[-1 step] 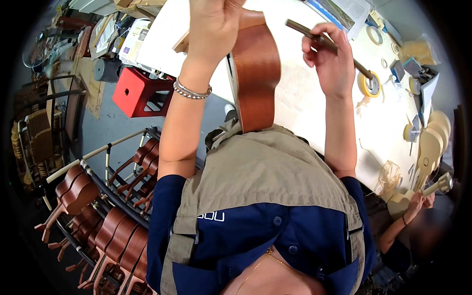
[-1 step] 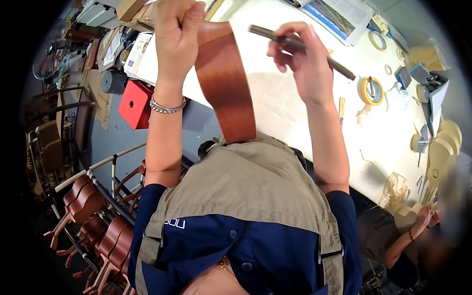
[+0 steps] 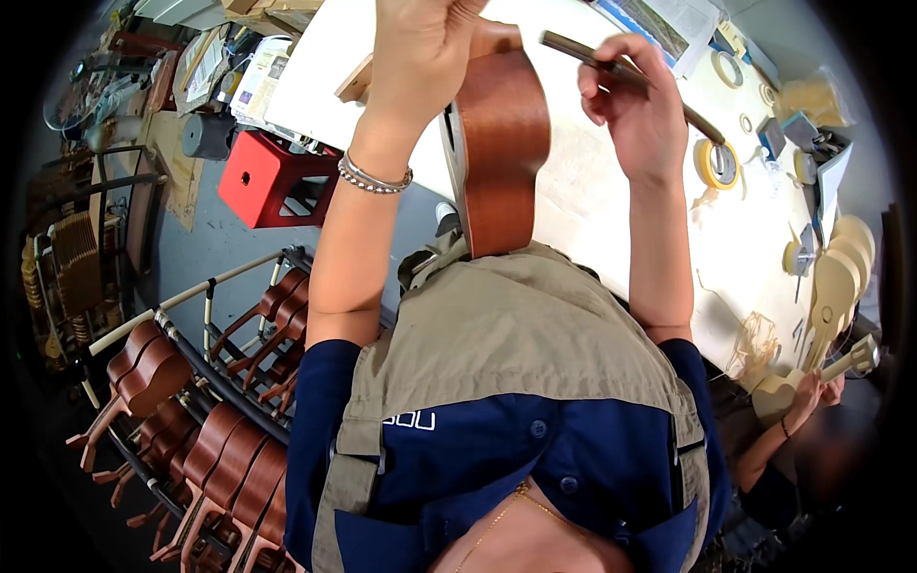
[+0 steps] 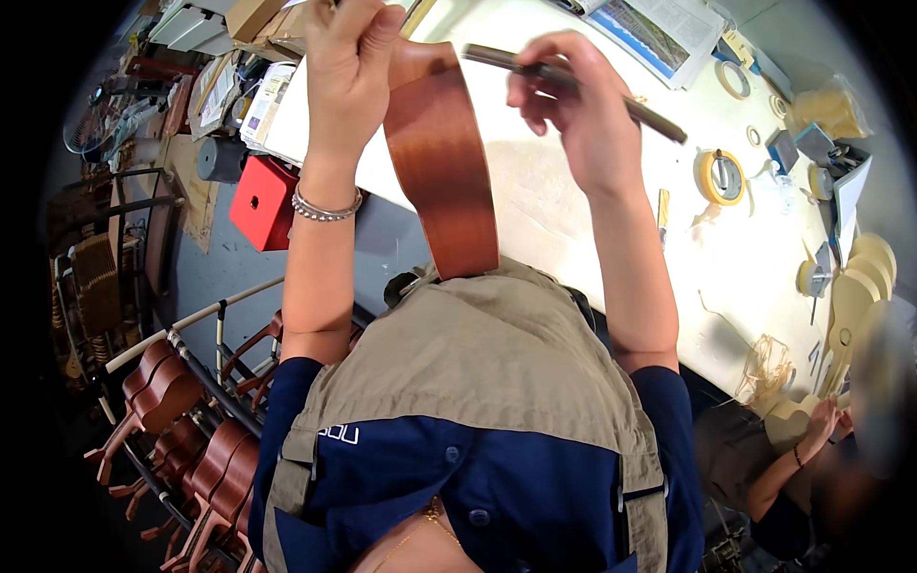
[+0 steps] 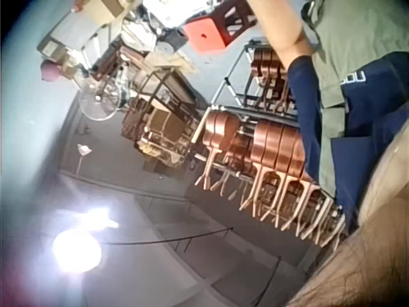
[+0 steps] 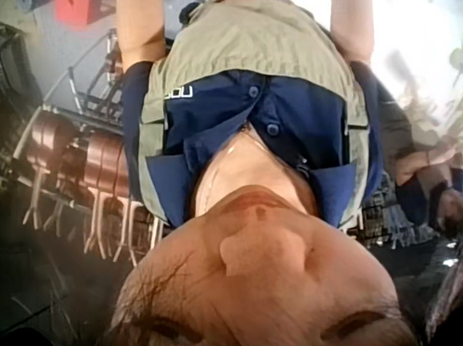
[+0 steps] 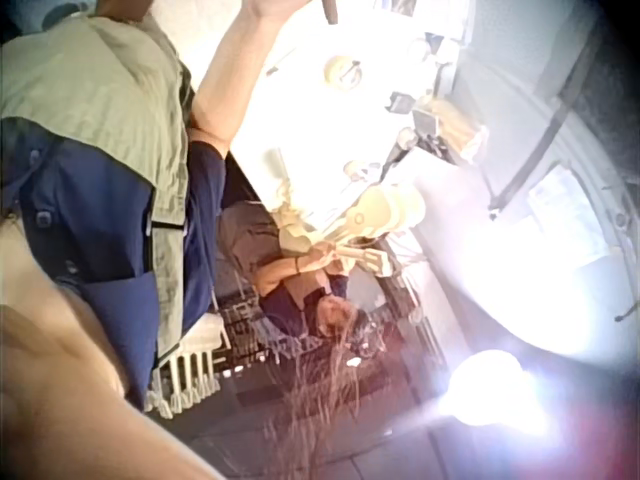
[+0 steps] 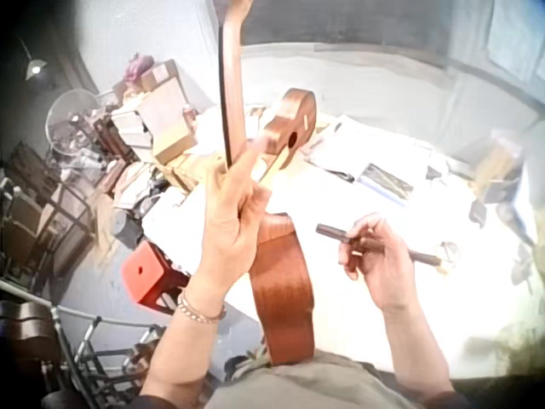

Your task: The person inspects and finishes the back and sides of wooden guitar bodies. They use a small tool to scrape or mark the surface, wipe it with a cloth, and then place the guitar on a rack. The person repeats this process on several guitar bodies.

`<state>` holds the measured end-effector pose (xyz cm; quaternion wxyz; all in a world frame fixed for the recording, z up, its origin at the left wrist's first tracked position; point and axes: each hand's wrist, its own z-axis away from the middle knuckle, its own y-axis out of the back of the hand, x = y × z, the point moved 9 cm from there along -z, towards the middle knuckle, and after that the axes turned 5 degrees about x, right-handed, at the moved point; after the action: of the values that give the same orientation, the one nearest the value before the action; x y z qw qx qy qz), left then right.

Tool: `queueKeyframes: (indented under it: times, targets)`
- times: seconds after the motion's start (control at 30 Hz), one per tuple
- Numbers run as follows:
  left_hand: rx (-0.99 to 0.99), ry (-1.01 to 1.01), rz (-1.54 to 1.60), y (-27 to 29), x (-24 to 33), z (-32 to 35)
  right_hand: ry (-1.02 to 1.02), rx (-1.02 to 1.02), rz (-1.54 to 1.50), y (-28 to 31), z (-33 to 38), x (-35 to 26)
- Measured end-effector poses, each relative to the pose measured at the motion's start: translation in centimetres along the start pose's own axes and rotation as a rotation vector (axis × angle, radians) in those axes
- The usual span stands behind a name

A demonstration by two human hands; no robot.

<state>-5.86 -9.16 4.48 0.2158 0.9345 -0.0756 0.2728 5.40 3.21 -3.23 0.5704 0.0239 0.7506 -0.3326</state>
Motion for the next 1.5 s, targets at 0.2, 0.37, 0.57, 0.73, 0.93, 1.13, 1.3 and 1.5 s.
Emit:
queueKeyframes:
  times: [0.2,0.37,0.57,0.73,0.93,1.13,1.3,1.5]
  targets:
    - [-0.054,-0.13,-0.007,-0.6,1.3,0.2,-0.11,-0.104,-0.136,-3.6,-2.2,0.8]
    - [0.141,0.011,0.143,1.0,0.1,0.3,-0.144,-0.105,0.08,-4.9,-2.4,0.4]
    - [0.007,-0.083,0.061,0.6,-0.5,0.7,0.221,-0.166,0.313,-2.8,0.5,-4.5]
    - [0.326,0.525,0.363,4.3,-12.1,0.8,0.309,0.038,-0.074,7.6,5.5,-9.8]
    - [0.141,0.555,0.109,2.8,-10.0,-2.6,0.118,0.043,0.349,-0.5,8.5,-3.5]
    - [0.045,0.528,0.085,1.5,-7.4,-3.4,0.131,-0.018,0.507,-3.0,9.7,-2.4]
    - [0.076,0.471,0.116,1.4,-6.8,-4.0,0.268,0.003,0.655,-3.5,9.6,-2.9]
    - [0.049,0.524,0.069,1.6,-6.7,-3.8,0.456,0.048,0.66,-4.6,8.3,-3.8]
